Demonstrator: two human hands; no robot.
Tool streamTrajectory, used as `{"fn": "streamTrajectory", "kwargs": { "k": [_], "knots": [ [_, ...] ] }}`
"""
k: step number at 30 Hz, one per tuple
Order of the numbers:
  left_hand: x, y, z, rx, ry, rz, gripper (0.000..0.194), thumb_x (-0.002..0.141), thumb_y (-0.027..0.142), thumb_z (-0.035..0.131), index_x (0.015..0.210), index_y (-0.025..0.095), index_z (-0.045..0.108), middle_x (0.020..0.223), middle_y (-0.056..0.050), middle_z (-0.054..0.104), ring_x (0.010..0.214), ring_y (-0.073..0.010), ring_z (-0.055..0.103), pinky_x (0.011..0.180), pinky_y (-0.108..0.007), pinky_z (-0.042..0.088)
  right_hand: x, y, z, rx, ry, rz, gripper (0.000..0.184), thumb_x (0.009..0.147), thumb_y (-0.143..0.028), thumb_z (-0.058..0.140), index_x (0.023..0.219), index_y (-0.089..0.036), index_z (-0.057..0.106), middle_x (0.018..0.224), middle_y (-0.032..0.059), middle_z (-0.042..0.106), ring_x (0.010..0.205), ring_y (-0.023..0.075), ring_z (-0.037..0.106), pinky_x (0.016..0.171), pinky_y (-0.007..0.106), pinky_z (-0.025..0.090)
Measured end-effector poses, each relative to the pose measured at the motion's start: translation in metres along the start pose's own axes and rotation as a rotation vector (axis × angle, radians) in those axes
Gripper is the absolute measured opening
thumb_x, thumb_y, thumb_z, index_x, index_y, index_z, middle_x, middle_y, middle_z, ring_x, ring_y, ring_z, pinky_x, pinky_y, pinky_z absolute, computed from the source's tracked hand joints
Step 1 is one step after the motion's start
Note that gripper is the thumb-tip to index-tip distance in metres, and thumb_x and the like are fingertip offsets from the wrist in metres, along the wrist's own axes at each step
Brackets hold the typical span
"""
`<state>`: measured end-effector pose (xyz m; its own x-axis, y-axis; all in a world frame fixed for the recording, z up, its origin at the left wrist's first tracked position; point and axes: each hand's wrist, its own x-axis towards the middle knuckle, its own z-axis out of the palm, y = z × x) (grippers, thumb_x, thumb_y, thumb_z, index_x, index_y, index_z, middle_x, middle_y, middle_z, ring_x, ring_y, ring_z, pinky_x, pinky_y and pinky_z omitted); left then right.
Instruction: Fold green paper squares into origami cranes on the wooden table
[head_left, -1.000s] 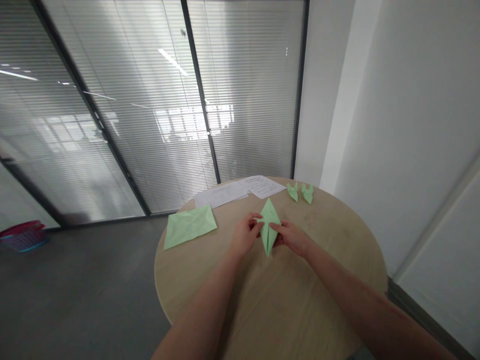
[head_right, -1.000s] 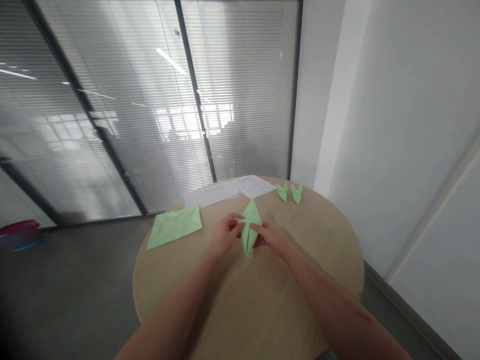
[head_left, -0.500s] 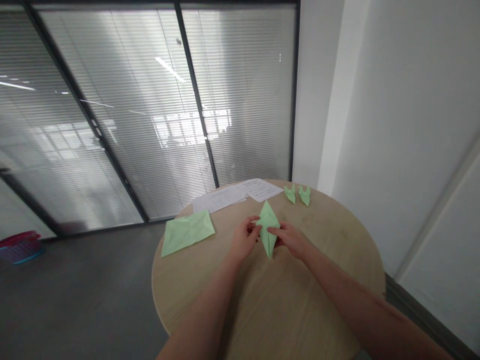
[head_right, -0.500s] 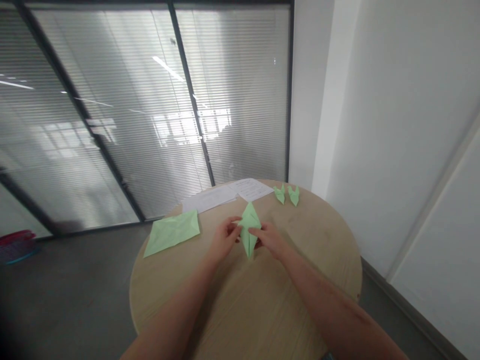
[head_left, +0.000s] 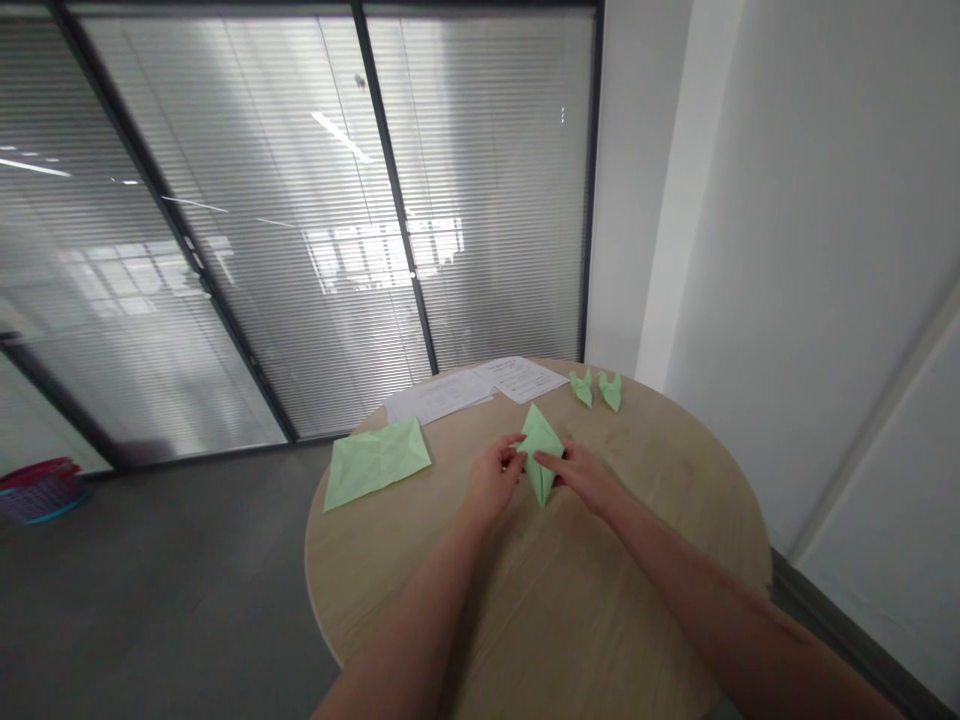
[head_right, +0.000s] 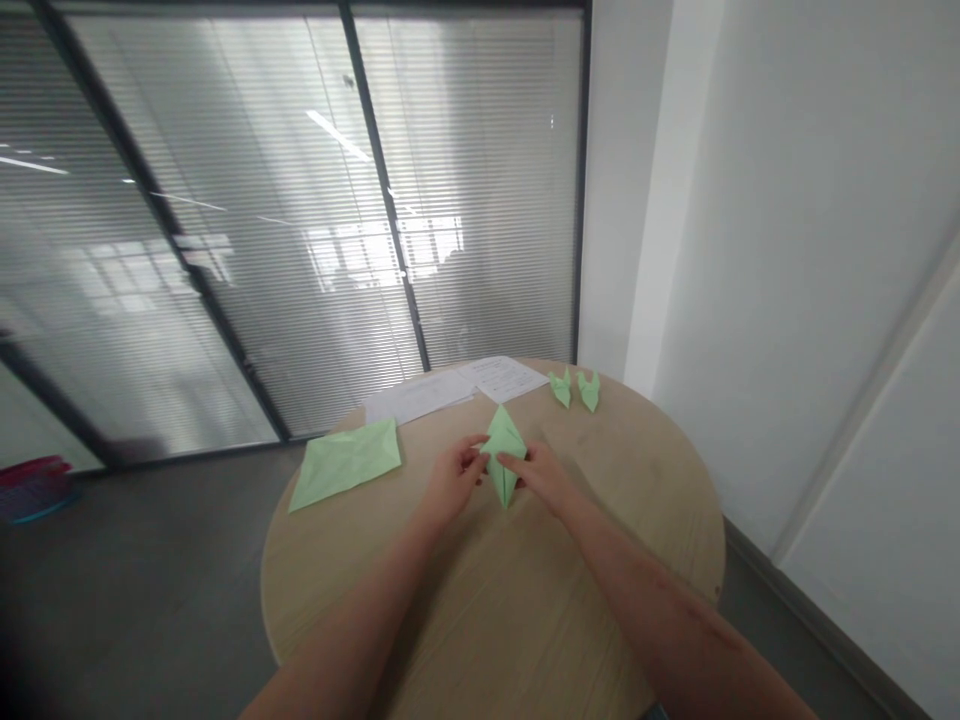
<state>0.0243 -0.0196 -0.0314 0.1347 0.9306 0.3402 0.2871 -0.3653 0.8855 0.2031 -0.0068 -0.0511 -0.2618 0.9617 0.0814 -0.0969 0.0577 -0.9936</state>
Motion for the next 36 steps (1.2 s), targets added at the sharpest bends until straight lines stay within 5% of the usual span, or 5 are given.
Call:
{"fn": "streamTrajectory", "kwargs": {
  "k": [9,18,24,29,36],
  "knots": [
    [0.004,-0.001,0.001,-0.218,-0.015,-0.089,0.032,0.078,0.038,0.074,0.102,0.016,0.072,0.082,-0.005,0.071,0.07,-0.0176,0.064,0.062,-0.029,0.054,0.0,0.007,0.0,0.004,-0.087,0.02,0.063,0.069,-0.055,0.08,0.114,-0.013,0.065,0.099,0.0106,0.071,0.08,0.0197,0.068,0.066,0.032,0.058],
    [-0.001,0.004,0.0,-0.163,-0.081,-0.015,0.019,0.08,0.024,0.062,0.087,0.016,0.079,0.091,-0.009,0.072,0.075,-0.0191,0.064,0.065,-0.03,0.053,-0.003,0.003,0.002,0.079,-0.105,0.041,0.058,0.07,-0.052,0.081,0.109,-0.012,0.066,0.1,0.013,0.071,0.081,0.0218,0.07,0.067,0.032,0.059],
    [-0.003,0.008,-0.002,-0.093,-0.109,0.003,0.028,0.087,0.039,0.062,0.09,0.018,0.079,0.097,-0.01,0.071,0.081,-0.0219,0.065,0.065,-0.031,0.054,-0.005,0.001,0.004,0.083,-0.108,0.044,0.052,0.071,-0.048,0.078,0.107,-0.011,0.068,0.096,0.012,0.072,0.077,0.0194,0.069,0.066,0.03,0.058],
    [0.002,0.0,-0.003,0.027,-0.03,0.043,0.017,0.08,0.032,0.07,0.088,0.02,0.079,0.089,-0.008,0.073,0.085,-0.0233,0.065,0.074,-0.033,0.052,-0.003,0.002,0.003,0.104,-0.095,0.048,0.048,0.068,-0.039,0.08,0.105,-0.011,0.068,0.091,0.0093,0.07,0.073,0.0164,0.065,0.064,0.028,0.057],
    [0.004,0.0,-0.008,0.083,0.084,0.081,0.019,0.075,0.024,0.069,0.092,0.019,0.074,0.082,-0.004,0.07,0.073,-0.0189,0.06,0.069,-0.03,0.048,-0.004,-0.003,-0.002,0.312,-0.244,0.122,0.044,0.066,-0.03,0.083,0.103,-0.011,0.066,0.095,0.0087,0.07,0.077,0.0166,0.068,0.07,0.03,0.059]
  ]
}}
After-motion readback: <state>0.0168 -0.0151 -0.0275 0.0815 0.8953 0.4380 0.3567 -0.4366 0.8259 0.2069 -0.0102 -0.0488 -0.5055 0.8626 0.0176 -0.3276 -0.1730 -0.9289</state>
